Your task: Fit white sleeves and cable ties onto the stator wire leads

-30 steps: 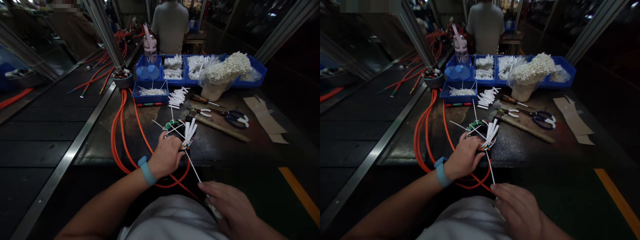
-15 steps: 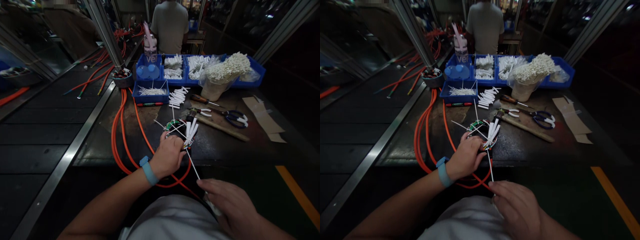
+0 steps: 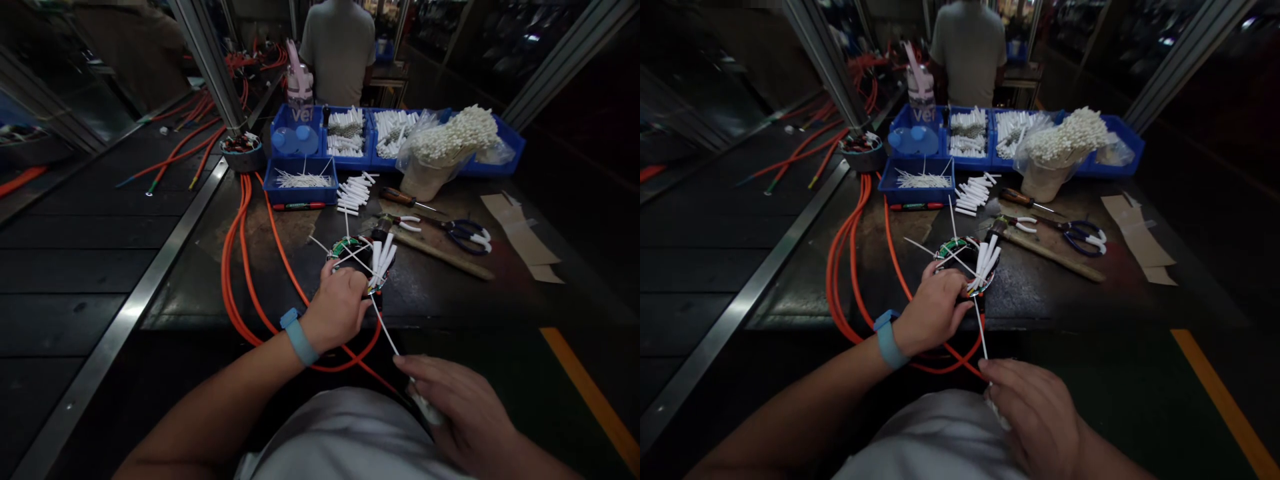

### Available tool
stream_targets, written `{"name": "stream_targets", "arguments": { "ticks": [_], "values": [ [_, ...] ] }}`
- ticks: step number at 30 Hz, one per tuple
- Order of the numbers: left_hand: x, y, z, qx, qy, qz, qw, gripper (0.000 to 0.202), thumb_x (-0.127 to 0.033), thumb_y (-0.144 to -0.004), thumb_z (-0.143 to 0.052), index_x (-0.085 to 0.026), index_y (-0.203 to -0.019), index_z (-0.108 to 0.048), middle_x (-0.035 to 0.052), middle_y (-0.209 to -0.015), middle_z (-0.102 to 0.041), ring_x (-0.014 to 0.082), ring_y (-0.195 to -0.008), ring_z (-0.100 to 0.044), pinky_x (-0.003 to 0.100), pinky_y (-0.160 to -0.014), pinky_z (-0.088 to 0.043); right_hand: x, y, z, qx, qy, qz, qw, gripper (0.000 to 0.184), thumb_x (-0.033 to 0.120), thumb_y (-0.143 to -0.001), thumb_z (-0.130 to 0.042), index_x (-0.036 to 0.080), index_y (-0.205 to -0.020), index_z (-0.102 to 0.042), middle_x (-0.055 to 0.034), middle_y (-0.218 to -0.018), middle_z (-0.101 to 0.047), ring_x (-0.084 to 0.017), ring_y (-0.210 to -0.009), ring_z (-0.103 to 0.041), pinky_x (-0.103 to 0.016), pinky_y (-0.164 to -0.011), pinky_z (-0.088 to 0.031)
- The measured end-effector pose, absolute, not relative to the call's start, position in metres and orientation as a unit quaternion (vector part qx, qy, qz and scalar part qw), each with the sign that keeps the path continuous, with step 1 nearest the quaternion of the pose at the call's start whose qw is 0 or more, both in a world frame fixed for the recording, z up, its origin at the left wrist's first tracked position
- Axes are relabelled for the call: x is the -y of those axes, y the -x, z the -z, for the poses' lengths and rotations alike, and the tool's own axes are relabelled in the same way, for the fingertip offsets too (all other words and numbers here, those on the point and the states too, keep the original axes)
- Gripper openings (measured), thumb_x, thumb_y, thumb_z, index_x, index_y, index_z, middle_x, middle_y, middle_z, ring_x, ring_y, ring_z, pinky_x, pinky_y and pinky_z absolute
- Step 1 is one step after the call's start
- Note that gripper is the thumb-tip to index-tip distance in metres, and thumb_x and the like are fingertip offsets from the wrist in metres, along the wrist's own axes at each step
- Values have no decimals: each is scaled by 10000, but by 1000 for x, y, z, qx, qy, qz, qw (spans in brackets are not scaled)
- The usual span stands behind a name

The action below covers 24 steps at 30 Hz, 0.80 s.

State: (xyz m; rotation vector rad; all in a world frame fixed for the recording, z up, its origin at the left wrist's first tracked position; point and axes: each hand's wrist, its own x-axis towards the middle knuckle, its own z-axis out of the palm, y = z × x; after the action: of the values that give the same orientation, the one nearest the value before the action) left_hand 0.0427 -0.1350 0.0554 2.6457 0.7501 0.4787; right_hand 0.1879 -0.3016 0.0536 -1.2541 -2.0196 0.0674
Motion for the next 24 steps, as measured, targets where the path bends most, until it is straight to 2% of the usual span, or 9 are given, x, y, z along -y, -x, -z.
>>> {"name": "stream_targets", "arguments": {
  "ticks": [4, 8, 12, 15, 24],
  "values": [
    [135, -43, -56, -266, -934, -168, 171, 130, -190, -784, -572, -190, -831, -450, 29, -855, -591, 204, -877, -545, 479, -1017, -279, 284, -188, -60, 814, 456, 6, 360, 231, 54, -882, -334, 138, -996, -516, -149, -999, -657, -173, -984, -626, -272, -817, -546],
    [135, -43, -54, -261, -936, -169, 167, 142, -199, -782, -583, -177, -852, -462, 36, -865, -589, 203, -891, -542, 471, -1026, -266, 284, -185, -63, 793, 477, 28, 378, 245, 64, -911, -345, 173, -1006, -544, -106, -985, -669, -163, -970, -632, -266, -826, -547],
    [134, -43, -53, -263, -935, -170, 167, 131, -199, -781, -579, -172, -843, -466, 41, -869, -590, 206, -894, -541, 471, -1023, -264, 299, -182, -61, 782, 487, 14, 388, 249, 79, -898, -404, 193, -1022, -587, -76, -993, -674, -166, -959, -639, -247, -837, -546],
    [135, -43, -54, -268, -933, -170, 172, 127, -187, -777, -577, -176, -833, -464, 40, -868, -593, 205, -888, -542, 474, -1018, -269, 305, -181, -55, 767, 508, 15, 390, 264, 82, -893, -387, 191, -999, -602, -73, -982, -678, -167, -927, -651, -251, -827, -549],
    [135, -43, -54, -266, -933, -173, 171, 136, -181, -773, -576, -189, -830, -452, 36, -865, -594, 206, -878, -542, 483, -1012, -280, 310, -181, -46, 766, 511, -3, 391, 219, 119, -905, -369, 187, -939, -574, -91, -1011, -669, -167, -945, -644, -266, -826, -544]
  ]
}}
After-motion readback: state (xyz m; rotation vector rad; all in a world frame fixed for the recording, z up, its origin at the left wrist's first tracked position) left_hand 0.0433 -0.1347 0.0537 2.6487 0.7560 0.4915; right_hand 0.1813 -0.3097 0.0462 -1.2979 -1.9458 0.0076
